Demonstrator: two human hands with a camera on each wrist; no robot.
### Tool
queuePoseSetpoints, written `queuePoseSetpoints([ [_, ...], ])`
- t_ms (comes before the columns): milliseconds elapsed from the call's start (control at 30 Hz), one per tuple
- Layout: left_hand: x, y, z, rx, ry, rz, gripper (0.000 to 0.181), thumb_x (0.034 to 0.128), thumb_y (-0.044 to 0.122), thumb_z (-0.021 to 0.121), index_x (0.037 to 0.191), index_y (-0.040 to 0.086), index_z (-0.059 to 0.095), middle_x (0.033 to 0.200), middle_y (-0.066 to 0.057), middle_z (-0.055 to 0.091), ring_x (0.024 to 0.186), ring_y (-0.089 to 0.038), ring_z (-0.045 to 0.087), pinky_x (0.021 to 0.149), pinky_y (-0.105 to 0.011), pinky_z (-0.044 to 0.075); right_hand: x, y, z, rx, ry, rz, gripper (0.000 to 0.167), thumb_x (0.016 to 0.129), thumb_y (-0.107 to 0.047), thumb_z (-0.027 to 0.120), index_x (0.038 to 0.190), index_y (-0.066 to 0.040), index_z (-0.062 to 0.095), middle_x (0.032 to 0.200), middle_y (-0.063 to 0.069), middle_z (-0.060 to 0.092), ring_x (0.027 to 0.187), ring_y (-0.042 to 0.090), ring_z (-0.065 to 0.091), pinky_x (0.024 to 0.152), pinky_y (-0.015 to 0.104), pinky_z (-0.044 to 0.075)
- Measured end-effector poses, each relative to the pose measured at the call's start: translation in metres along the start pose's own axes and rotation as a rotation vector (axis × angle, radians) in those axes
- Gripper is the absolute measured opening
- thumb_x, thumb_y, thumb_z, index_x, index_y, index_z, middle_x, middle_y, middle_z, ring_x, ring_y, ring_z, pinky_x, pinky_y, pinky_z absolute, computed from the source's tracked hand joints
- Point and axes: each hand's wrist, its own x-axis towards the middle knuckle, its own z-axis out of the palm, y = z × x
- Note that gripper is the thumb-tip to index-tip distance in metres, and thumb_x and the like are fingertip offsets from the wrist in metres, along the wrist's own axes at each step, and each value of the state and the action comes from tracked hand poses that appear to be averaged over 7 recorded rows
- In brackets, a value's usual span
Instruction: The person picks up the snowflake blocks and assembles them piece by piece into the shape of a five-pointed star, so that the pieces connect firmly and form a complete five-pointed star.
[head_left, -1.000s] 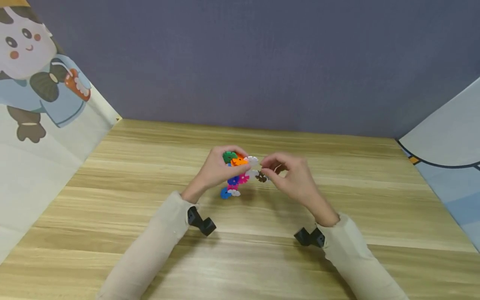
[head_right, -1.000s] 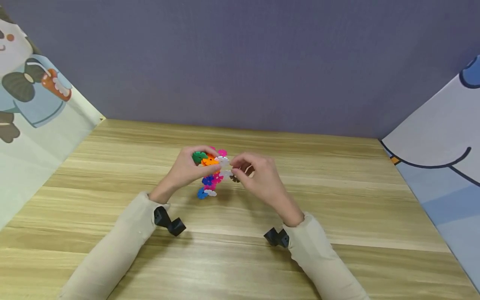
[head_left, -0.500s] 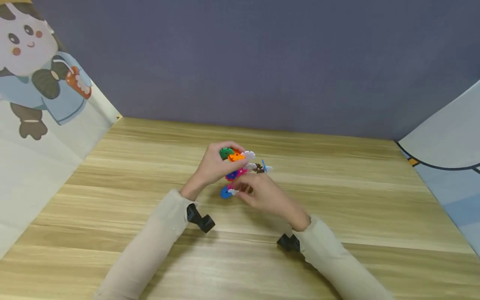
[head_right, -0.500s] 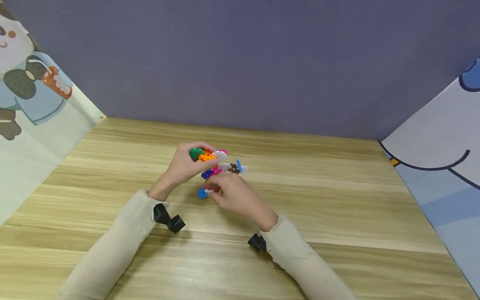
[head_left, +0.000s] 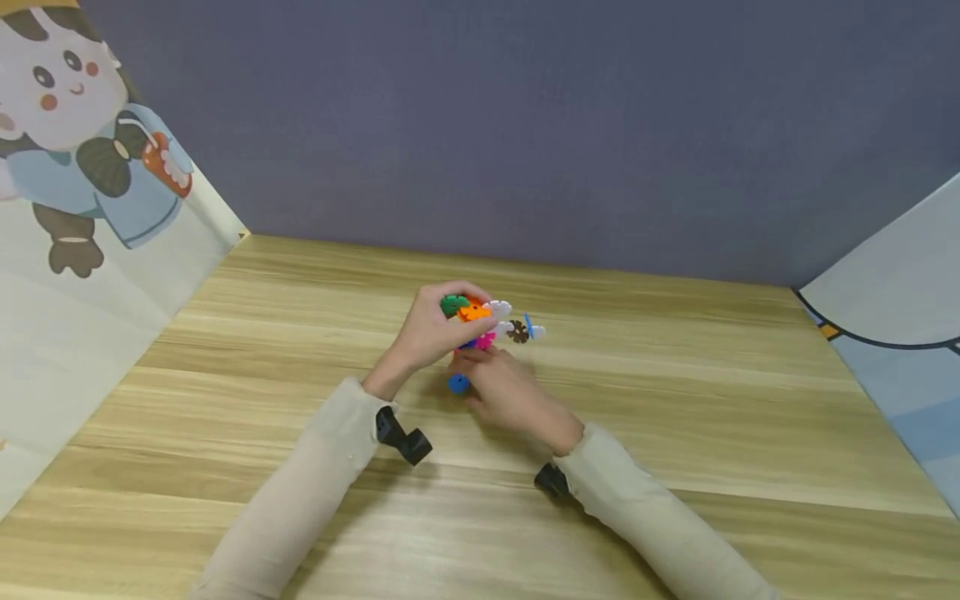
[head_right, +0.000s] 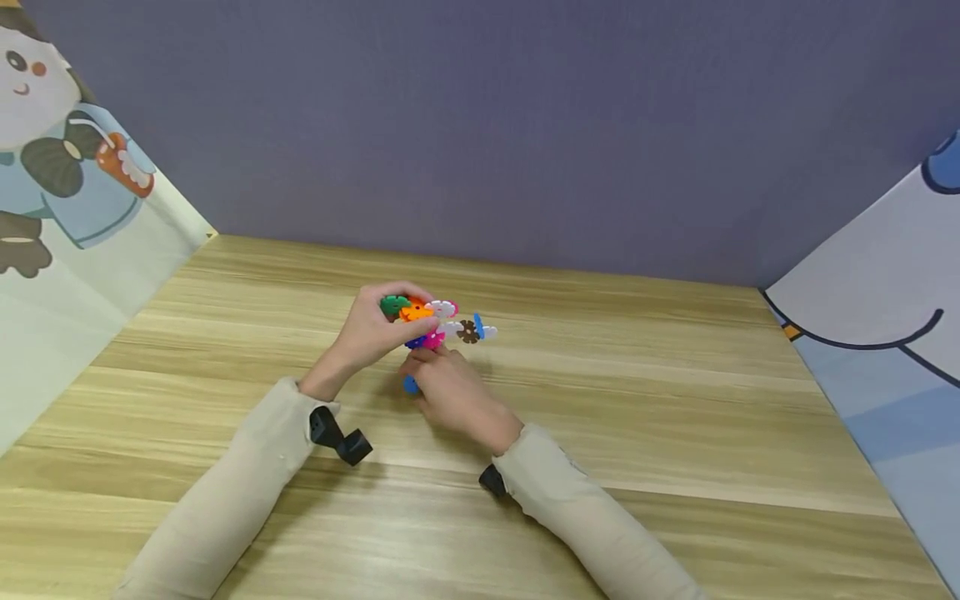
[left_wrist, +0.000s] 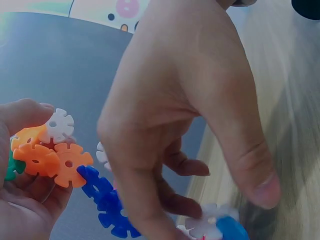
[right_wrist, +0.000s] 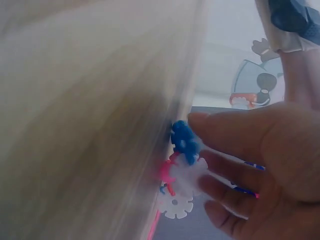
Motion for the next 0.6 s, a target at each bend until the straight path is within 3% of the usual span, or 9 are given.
queuePoseSetpoints([
  [133,0.000,0.000,0.001,0.010,0.007,0.004,0.022,0.0772,0.007,0.076,0.097,0.000,0.070,0.098,-0.016,0.069,0.069,-0.012,0.059,0.060,-0.019,0.051,-0.002,0.001,0.000,-0.036,-0.032,0.025,0.036,0.076,-0.003,0.073,0.111,-0.004,0.066,0.120,0.012,0.064,0.112,0.030,0.059,0.101,0.042,0.045],
  [200,0.001,0.000,0.001,0.011,0.005,0.004,0.022,0.0776,0.008,0.076,0.097,0.000,0.070,0.098,-0.016,0.069,0.069,-0.012,0.059,0.061,-0.020,0.052,-0.004,0.003,-0.001,-0.036,-0.046,0.037,0.030,0.075,0.000,0.071,0.104,-0.003,0.067,0.114,0.012,0.065,0.104,0.028,0.060,0.093,0.039,0.050],
  [267,0.001,0.000,0.001,0.010,0.002,0.004,0.022,0.0780,0.009,0.076,0.098,0.001,0.069,0.097,-0.016,0.069,0.069,-0.012,0.060,0.060,-0.020,0.052,-0.007,0.005,-0.003,-0.015,-0.058,0.047,0.019,0.075,0.000,0.070,0.093,-0.004,0.066,0.098,0.009,0.065,0.088,0.024,0.060,0.077,0.033,0.052],
  [367,0.001,0.000,0.002,0.002,-0.009,0.007,0.022,0.0787,0.010,0.076,0.098,0.001,0.069,0.097,-0.015,0.069,0.067,-0.011,0.059,0.059,-0.020,0.052,-0.014,0.007,-0.006,0.016,-0.071,0.048,0.011,0.073,-0.002,0.069,0.074,-0.007,0.059,0.073,0.002,0.052,0.068,0.015,0.046,0.057,0.025,0.039],
  [500,0.000,0.000,0.003,0.000,-0.019,0.001,0.021,0.0787,0.009,0.076,0.098,0.002,0.070,0.094,-0.014,0.069,0.063,-0.010,0.058,0.056,-0.020,0.051,-0.025,0.011,-0.010,0.071,-0.090,0.041,0.015,0.074,-0.009,0.073,0.068,-0.009,0.060,0.065,-0.001,0.050,0.062,0.012,0.042,0.054,0.023,0.036],
  [600,0.000,-0.001,0.003,0.007,-0.026,-0.015,0.022,0.0781,0.009,0.076,0.097,0.002,0.070,0.091,-0.015,0.068,0.062,-0.010,0.058,0.054,-0.021,0.051,-0.033,0.013,-0.011,0.088,-0.090,0.043,0.010,0.074,-0.007,0.075,0.080,-0.007,0.068,0.076,0.001,0.064,0.070,0.012,0.055,0.065,0.026,0.049],
])
